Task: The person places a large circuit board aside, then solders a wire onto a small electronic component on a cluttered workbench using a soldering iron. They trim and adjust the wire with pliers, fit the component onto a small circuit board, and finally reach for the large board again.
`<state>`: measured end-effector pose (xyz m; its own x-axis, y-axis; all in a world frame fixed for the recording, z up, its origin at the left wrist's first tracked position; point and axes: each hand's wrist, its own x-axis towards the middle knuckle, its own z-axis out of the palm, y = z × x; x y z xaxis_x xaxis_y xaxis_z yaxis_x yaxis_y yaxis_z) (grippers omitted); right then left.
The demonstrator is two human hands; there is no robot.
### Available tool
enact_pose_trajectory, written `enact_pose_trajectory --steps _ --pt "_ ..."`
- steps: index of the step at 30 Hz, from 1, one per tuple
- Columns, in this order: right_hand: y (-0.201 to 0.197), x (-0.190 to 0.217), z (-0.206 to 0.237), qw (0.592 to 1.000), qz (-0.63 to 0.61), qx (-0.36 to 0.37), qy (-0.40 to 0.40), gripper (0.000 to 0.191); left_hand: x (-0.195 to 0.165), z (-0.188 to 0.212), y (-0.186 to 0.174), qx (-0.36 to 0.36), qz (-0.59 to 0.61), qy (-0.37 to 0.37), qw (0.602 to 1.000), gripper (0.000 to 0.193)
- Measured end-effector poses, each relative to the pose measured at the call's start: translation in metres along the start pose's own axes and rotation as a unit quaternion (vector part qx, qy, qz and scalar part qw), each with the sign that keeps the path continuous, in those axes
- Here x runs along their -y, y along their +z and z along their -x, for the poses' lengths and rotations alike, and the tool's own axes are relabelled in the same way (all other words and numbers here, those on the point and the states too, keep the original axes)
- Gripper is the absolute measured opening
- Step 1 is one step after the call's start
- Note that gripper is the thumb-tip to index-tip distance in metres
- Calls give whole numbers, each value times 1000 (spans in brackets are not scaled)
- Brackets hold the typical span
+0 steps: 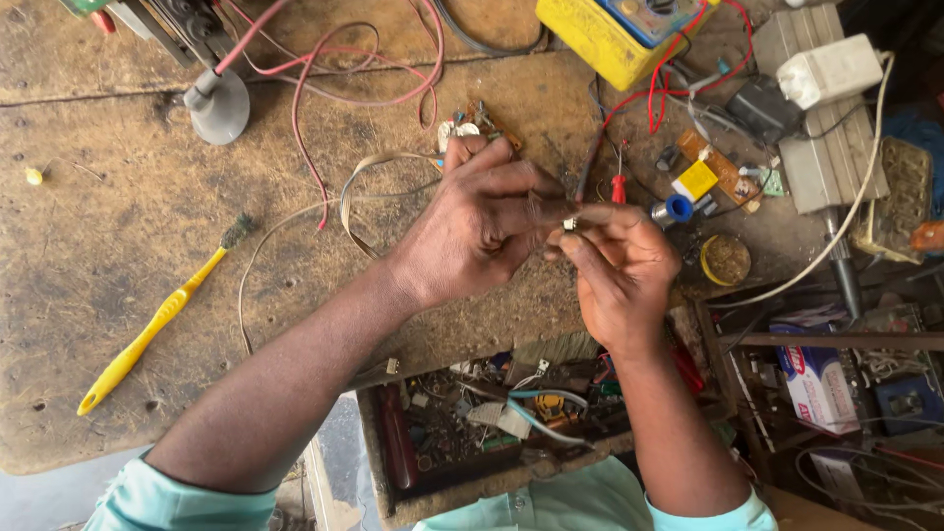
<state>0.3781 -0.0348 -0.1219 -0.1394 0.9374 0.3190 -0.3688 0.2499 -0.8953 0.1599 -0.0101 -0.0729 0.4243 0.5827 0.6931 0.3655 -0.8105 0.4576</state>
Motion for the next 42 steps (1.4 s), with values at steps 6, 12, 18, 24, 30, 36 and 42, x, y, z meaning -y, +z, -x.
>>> enact_pose_trajectory --steps 6,12,18,24,30,36,42 --pt "8 1 2 991 104 -34 -74 26 -1 0 3 -27 -30 10 999 32" --pt "6 0 3 987 132 -40 -88 29 -1 -1 6 -17 -39 8 999 28" --pt "5 -1 3 982 166 -26 -90 31 0 -1 5 -9 0 0 1000 28" --pt "8 -2 5 977 187 -15 -101 28 1 -1 6 -9 -2 20 1000 28" --pt "3 12 19 984 115 -47 -126 31 -1 -4 4 19 -1 -6 1000 23" --pt "-54 69 32 744 622 -200 -140 46 3 -5 10 10 0 6 1000 18" --pt "-117 69 43 648 743 -162 -47 65 5 -1 17 16 3 7 1000 22"
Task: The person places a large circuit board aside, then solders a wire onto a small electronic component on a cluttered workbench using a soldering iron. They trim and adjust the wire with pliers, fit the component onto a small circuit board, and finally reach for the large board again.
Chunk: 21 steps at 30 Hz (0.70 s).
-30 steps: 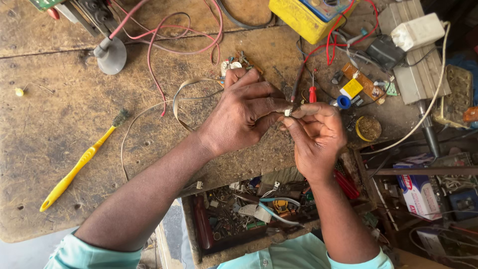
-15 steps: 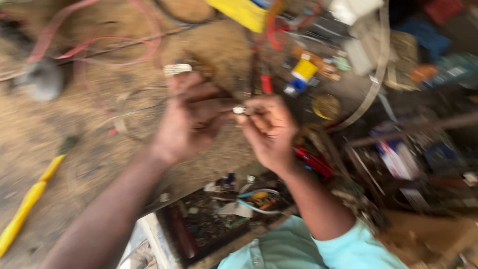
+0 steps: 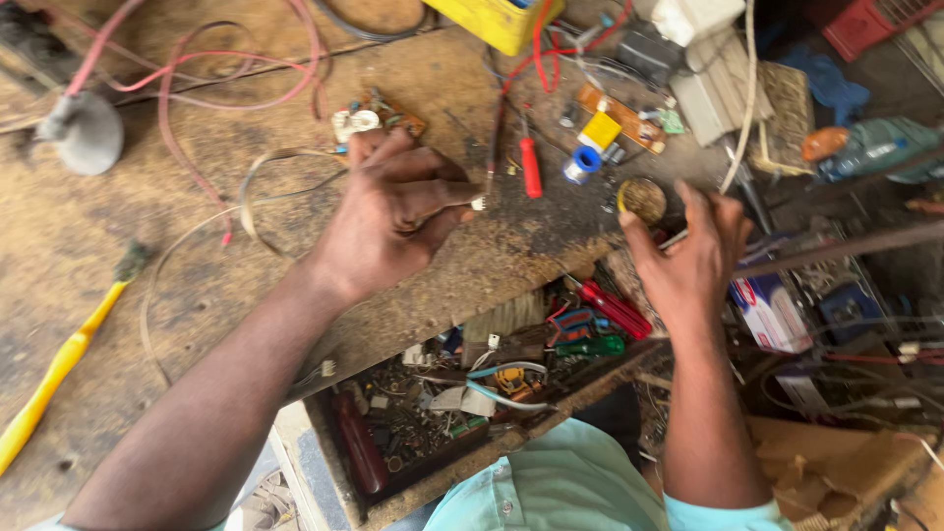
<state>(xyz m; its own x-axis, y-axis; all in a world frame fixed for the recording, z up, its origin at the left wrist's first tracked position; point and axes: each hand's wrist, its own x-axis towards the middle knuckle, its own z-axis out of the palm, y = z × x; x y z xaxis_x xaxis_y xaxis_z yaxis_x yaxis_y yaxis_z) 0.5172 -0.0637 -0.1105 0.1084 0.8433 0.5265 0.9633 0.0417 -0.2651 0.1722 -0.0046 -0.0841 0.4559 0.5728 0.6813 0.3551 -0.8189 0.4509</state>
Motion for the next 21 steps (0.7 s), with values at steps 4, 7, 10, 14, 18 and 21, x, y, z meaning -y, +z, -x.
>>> enact_pose_trajectory --steps 4,7,10,14,18,21 --pt "9 -5 4 1000 -14 -22 -6 51 1 0 -1 -7 -3 -7 1000 21" --pt "8 10 4 994 -84 -66 -15 51 2 0 -2 -14 0 -6 1000 22" --pt "6 40 5 960 -269 -80 0 56 2 0 0 -21 -1 -8 1000 24" --pt "14 93 14 925 -368 -44 -78 58 1 0 0 -19 -9 -6 1000 23" --pt "18 128 7 941 -288 -43 -170 62 -1 3 1 -27 -35 -32 999 25" --pt "20 141 3 954 -228 -49 -187 62 -1 4 1 -32 -29 -38 998 27"
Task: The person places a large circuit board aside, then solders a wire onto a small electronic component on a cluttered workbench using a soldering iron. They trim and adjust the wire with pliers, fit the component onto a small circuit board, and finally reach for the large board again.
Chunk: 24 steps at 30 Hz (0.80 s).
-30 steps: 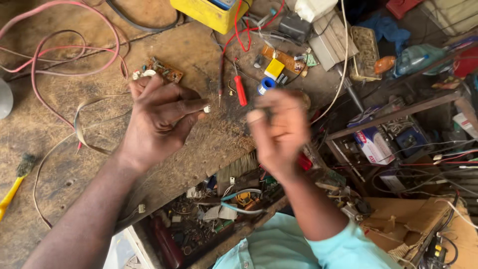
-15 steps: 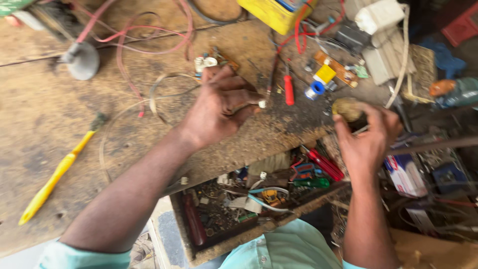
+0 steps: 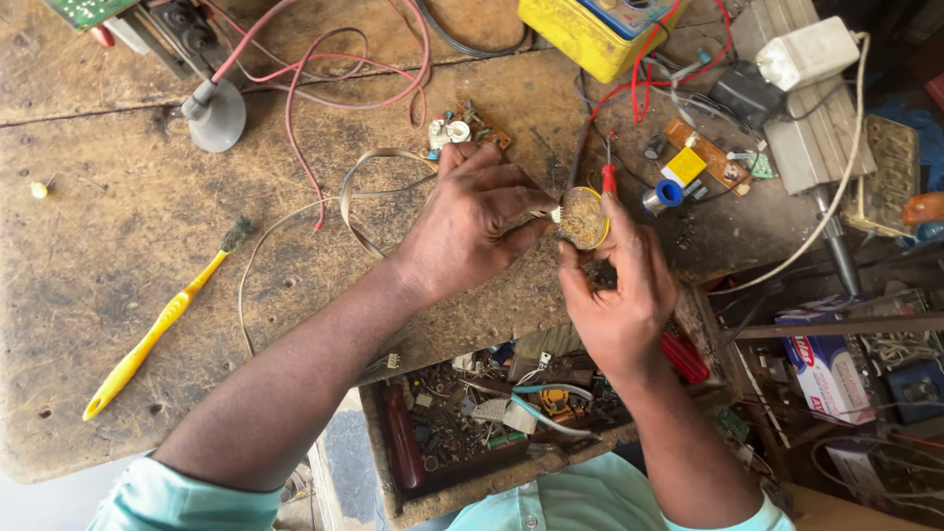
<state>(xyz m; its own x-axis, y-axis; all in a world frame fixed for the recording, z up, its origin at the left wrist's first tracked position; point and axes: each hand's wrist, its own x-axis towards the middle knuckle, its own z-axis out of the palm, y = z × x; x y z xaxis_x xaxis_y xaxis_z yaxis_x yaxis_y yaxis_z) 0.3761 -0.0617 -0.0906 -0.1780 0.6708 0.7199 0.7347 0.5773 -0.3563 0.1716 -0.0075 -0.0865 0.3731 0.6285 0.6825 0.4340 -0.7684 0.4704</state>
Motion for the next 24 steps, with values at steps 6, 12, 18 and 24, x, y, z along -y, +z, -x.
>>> enact_pose_trajectory --steps 6,12,18,24 --pt "7 6 3 1000 5 11 -8 61 2 1 2 3 -14 -5 1000 26" --pt "10 5 9 1000 -2 15 -17 62 3 2 5 7 -15 -21 1000 25" --pt "12 8 8 999 -7 23 -21 60 2 2 5 7 -20 -20 1000 24" --pt "10 9 7 999 -24 18 -28 59 3 4 6 -3 -22 -14 1000 22"
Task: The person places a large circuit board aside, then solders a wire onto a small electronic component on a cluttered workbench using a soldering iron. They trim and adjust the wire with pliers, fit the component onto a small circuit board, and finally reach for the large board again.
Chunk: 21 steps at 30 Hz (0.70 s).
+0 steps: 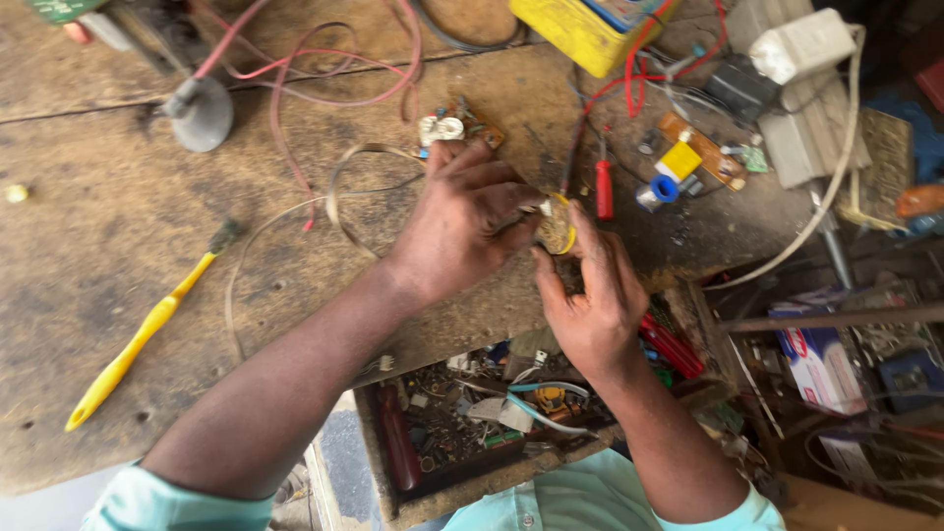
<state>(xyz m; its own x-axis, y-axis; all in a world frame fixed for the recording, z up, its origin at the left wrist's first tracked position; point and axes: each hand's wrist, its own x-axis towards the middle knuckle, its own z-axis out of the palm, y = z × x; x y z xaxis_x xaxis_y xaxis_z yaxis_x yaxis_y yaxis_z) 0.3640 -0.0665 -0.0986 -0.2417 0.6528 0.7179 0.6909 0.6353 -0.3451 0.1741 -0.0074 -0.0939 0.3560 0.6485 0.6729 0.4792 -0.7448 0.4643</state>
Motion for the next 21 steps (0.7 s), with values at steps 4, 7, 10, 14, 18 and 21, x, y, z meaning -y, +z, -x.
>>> enact_pose_trajectory --steps 4,7,10,14,18,21 --pt "-13 -9 5 995 49 -50 75 61 3 -1 0 -9 -19 24 999 26" --pt "-35 -25 13 986 66 -88 124 59 0 -1 -3 9 -6 10 1000 25" --pt "-65 -49 23 966 184 -97 153 56 -4 -5 -7 39 11 -2 999 26" --pt "-88 -92 37 938 272 -55 207 53 -7 -10 -9 68 34 12 997 25" --pt "-110 -122 58 943 300 -85 115 48 -8 -9 -14 126 18 -33 991 25" --pt "-140 -144 71 928 304 -112 186 35 -3 -9 -16 131 33 -26 991 22"
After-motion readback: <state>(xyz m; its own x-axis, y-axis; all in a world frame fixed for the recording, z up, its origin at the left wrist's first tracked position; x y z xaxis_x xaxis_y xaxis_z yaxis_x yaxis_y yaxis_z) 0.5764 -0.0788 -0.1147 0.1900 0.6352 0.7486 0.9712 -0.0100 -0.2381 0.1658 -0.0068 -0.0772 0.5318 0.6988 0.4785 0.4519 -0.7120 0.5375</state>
